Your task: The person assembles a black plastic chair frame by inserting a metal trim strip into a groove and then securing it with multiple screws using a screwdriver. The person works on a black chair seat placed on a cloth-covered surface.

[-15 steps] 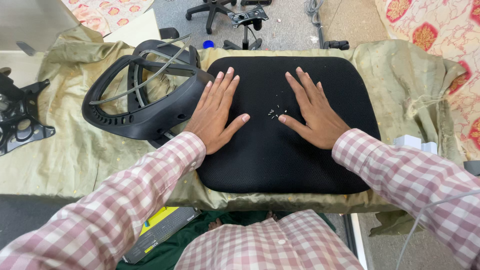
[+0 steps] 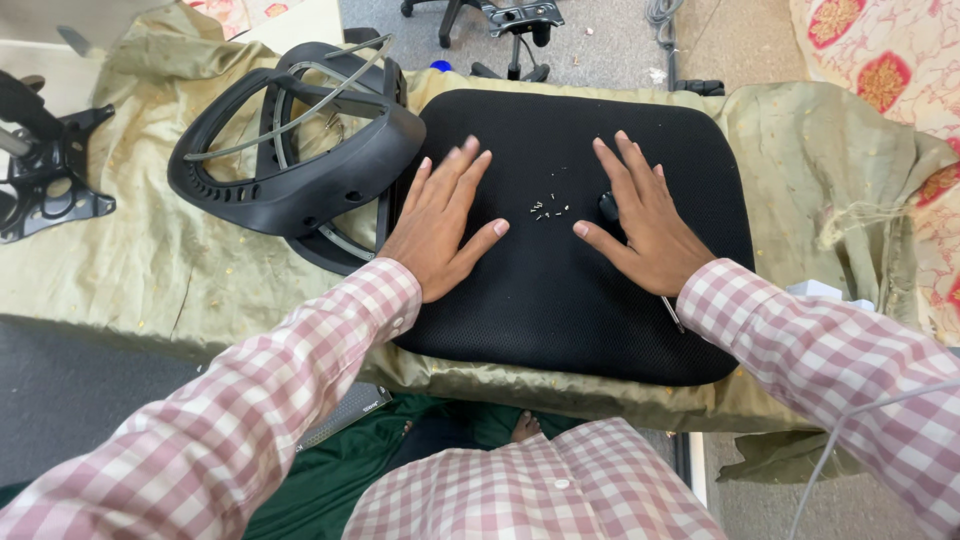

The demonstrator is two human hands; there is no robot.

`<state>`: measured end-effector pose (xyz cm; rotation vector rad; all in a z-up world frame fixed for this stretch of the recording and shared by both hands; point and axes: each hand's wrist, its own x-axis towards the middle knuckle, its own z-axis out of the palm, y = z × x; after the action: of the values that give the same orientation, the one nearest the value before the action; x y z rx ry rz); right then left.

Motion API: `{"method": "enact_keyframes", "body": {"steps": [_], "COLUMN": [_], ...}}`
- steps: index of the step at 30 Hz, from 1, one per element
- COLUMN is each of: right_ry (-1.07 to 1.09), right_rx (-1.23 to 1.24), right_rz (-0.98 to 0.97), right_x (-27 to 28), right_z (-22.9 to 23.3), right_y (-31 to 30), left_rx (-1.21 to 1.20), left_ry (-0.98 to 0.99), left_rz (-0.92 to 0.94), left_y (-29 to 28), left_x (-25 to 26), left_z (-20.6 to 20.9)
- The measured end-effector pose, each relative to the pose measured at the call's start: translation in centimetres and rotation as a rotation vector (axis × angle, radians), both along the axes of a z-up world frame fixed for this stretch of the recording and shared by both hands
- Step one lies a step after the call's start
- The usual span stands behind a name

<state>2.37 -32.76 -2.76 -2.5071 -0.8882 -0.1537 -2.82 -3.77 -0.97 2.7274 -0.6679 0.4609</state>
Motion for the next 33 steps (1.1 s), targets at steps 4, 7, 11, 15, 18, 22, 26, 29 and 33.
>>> {"method": "enact_keyframes", "body": {"steps": [4,7,11,15,18,22,26,29,33], "right_ry": [0.091,0.140,0.338,0.407,0.232,0.337,0.425,0.393,0.339], "right_rx": [0.018,0.003,0.043,0.043,0.051,0.086,0.054,0.015,0.053], "right_rz": [-0.063,-0.179,-0.368,-0.456,-0.415,-0.560,-0.657,-0.676,-0.689], "right_x": [-0.7,-1.3,-1.3,-1.0,-1.0,-0.9,-1.0,-1.5,-2.6], "right_z": [-0.7,-1.6,-3.3,-5.2,-6.5,-6.7,-6.6,-6.7,-6.8], "right_y": [-1.4,-2.3,-3.4,-4.3,-4.4,-3.5,-2.5,-2.0,-1.4], "left_rx": [-0.185,-0.155,-0.261,-0.366,-0.359,-0.333,-0.319,-0.311,-0.349], "left_ry": [0.440,0.390,0.317,0.196,0.077,-0.021,-0.031,-0.031,-0.029], "left_rz": [0.055,0.116,0.151,0.159,0.123,0.119,0.122,0.096,0.043], "left_y": [0.7,1.8,3.8,5.3,6.3,7.9,9.6,10.3,11.3], "left_x": [-1.9,-3.5,-3.9,-3.3,-2.4,-0.9,0.4,1.0,1.5], "left_z": [0.7,0.6,0.3,0.1,0.2,0.8,1.5,1.4,0.8]}}
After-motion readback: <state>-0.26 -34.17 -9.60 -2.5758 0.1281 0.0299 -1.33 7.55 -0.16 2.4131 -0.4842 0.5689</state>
